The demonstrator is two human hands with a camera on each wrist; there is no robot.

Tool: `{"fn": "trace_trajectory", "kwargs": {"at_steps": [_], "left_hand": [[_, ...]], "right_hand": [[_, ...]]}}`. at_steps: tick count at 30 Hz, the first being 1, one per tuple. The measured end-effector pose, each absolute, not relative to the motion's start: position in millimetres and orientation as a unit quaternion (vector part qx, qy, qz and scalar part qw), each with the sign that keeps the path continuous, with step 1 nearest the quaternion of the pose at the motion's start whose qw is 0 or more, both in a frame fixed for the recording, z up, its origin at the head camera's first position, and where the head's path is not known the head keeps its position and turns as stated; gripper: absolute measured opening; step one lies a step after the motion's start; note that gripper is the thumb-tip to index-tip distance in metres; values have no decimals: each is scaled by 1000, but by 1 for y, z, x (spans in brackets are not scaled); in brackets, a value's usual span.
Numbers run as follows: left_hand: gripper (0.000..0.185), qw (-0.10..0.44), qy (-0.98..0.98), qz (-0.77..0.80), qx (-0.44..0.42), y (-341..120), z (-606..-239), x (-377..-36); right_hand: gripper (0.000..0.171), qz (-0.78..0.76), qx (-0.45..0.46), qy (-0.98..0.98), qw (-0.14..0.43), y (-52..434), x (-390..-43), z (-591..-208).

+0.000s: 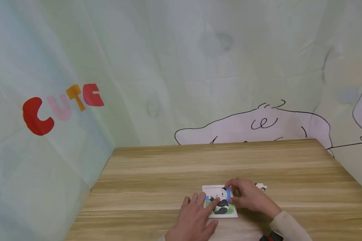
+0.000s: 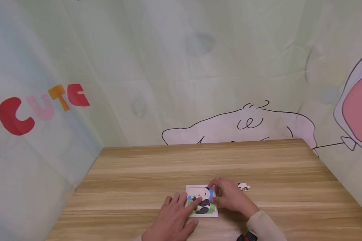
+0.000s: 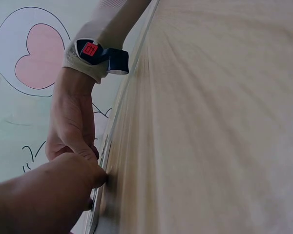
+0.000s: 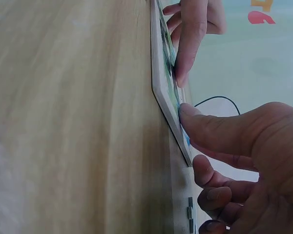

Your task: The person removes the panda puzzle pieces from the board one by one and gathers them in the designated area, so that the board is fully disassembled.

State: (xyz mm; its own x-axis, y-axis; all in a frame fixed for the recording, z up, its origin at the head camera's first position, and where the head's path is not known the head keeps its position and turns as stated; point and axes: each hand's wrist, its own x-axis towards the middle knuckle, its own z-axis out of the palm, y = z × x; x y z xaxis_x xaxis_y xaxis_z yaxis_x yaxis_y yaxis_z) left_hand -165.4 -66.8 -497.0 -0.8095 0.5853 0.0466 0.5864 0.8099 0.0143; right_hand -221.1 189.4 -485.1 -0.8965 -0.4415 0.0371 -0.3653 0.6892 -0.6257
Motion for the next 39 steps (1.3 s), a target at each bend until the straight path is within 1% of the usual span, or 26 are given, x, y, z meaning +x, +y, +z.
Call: {"fn": "trace_trajectory", "kwargs": {"at_steps": [10, 16, 26, 31, 34, 37, 39], "left_hand": [[58, 4, -953, -11, -303, -68, -495, -165], [57, 14, -953, -11, -302, -67, -494, -164], [56, 48, -950, -2, -308, -67, -497, -163], [56, 36, -951, -11, -308, -67, -497, -163], [57, 25, -951, -14, -307, -67, -496, -163], [57, 14, -952, -14, -305, -66, -494, -164], [58, 7, -953, -14, -303, -66, -493, -164]], "right_hand": [[36, -285, -249, 925, 29, 186, -219, -484], [35, -306, -225, 925, 29, 186, -220, -491], [40, -303, -216, 928, -13, 183, -216, -491], [40, -298, -223, 928, -28, 182, -214, -491], [37, -302, -218, 928, -25, 182, -215, -490], [27, -326, -201, 923, -21, 181, -216, -489], [20, -342, -190, 920, -28, 180, -217, -489]]}}
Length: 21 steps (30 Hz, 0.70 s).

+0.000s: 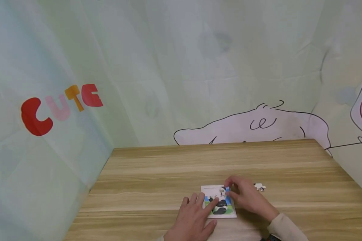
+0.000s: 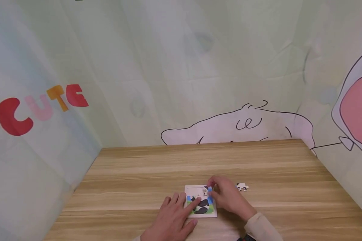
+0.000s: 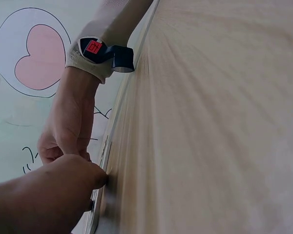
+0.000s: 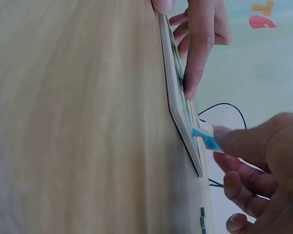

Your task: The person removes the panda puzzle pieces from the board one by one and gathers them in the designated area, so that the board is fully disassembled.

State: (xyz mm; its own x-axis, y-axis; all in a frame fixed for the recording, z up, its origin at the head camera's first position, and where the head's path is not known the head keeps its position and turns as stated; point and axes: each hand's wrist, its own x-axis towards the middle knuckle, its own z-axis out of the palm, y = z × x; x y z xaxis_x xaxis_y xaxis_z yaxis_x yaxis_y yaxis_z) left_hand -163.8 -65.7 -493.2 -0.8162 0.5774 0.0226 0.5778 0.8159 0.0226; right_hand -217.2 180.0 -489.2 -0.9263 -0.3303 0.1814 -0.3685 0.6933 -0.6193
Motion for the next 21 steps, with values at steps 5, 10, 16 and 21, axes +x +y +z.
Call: {"fn": "trace_trajectory", "kwargs": {"at_steps": [5, 10, 16, 21], "left_hand": [[58, 8, -953, -15, -302, -65, -493, -164], [57, 21, -952, -11, -306, -65, -494, -163], [58, 29, -952, -6, -305, -65, -496, -163], [58, 22, -953, -4, -304, -65, -496, -163]], "right_hand": [[17, 366, 195, -907, 71, 180, -220, -491], [17, 385, 180, -901, 83, 187, -220, -491], [8, 403, 136, -903, 56, 209, -220, -483], [9, 386, 107, -915, 44, 240, -221, -475]]}}
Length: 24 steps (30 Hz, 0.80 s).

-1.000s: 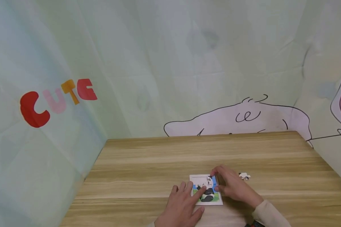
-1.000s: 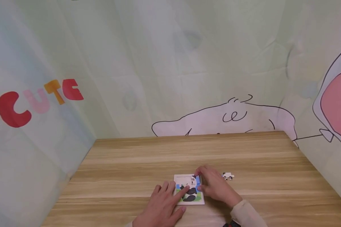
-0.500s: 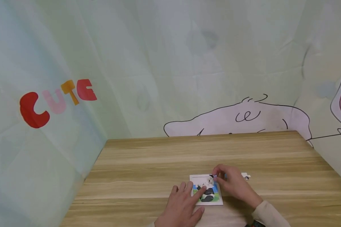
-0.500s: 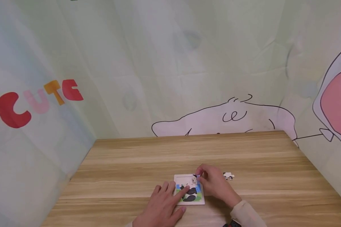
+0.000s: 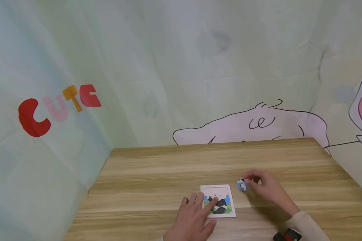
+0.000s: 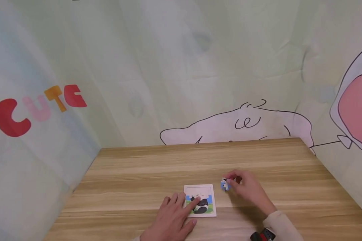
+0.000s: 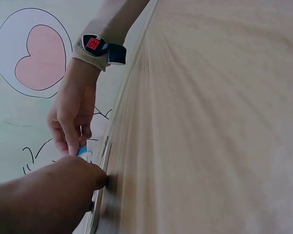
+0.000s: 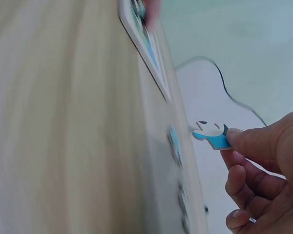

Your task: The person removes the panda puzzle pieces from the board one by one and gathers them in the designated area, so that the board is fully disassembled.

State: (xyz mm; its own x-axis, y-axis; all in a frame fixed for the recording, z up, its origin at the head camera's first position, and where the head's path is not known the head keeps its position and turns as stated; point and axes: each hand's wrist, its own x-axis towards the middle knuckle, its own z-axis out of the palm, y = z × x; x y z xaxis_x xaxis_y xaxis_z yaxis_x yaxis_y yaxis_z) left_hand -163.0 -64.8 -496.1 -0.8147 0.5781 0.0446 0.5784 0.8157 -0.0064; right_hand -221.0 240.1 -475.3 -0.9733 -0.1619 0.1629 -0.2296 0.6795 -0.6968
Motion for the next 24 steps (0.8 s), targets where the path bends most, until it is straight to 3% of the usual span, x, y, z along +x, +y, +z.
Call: {"fn": "trace_trajectory", "kwargs": {"at_steps": [11, 24], "left_hand": [[58, 25, -952, -5, -304, -64, -496, -164], [58, 53, -949, 8, -312, -65, -498, -162]], "right_hand": [[13, 336, 88, -936, 49, 315, -225, -477], [5, 275, 78, -955, 79, 330, -228, -494]]}}
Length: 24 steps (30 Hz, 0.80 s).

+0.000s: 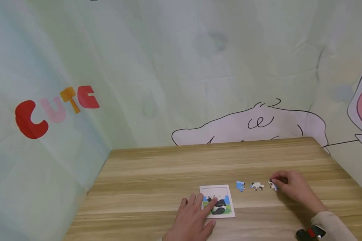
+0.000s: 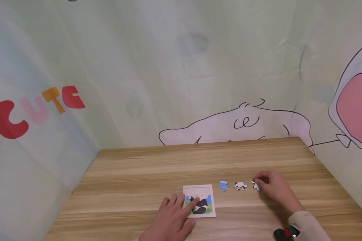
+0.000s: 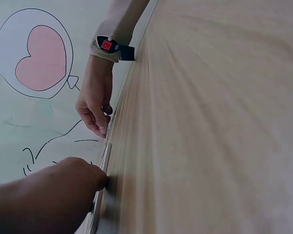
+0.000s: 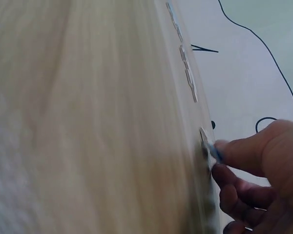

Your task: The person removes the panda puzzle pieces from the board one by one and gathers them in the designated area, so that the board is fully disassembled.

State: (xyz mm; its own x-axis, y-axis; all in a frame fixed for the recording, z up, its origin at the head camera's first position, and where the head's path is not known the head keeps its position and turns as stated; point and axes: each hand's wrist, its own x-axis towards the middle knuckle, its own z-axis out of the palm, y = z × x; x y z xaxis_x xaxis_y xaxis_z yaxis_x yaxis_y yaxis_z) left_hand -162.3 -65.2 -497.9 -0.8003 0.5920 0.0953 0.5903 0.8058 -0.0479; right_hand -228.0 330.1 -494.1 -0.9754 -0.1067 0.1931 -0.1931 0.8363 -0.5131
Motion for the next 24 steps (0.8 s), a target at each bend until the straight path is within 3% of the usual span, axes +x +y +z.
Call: {"fn": "trace_trajectory", "kwargs": {"at_steps": [12, 24], "left_hand": [[58, 37, -950, 10, -309, -65, -499, -162], [57, 60, -947, 28, -313, -65, -501, -161]], "right_hand": [[9, 306, 123, -933, 146, 296, -219, -490], [8, 379, 210, -901, 27, 195, -215, -489]]}}
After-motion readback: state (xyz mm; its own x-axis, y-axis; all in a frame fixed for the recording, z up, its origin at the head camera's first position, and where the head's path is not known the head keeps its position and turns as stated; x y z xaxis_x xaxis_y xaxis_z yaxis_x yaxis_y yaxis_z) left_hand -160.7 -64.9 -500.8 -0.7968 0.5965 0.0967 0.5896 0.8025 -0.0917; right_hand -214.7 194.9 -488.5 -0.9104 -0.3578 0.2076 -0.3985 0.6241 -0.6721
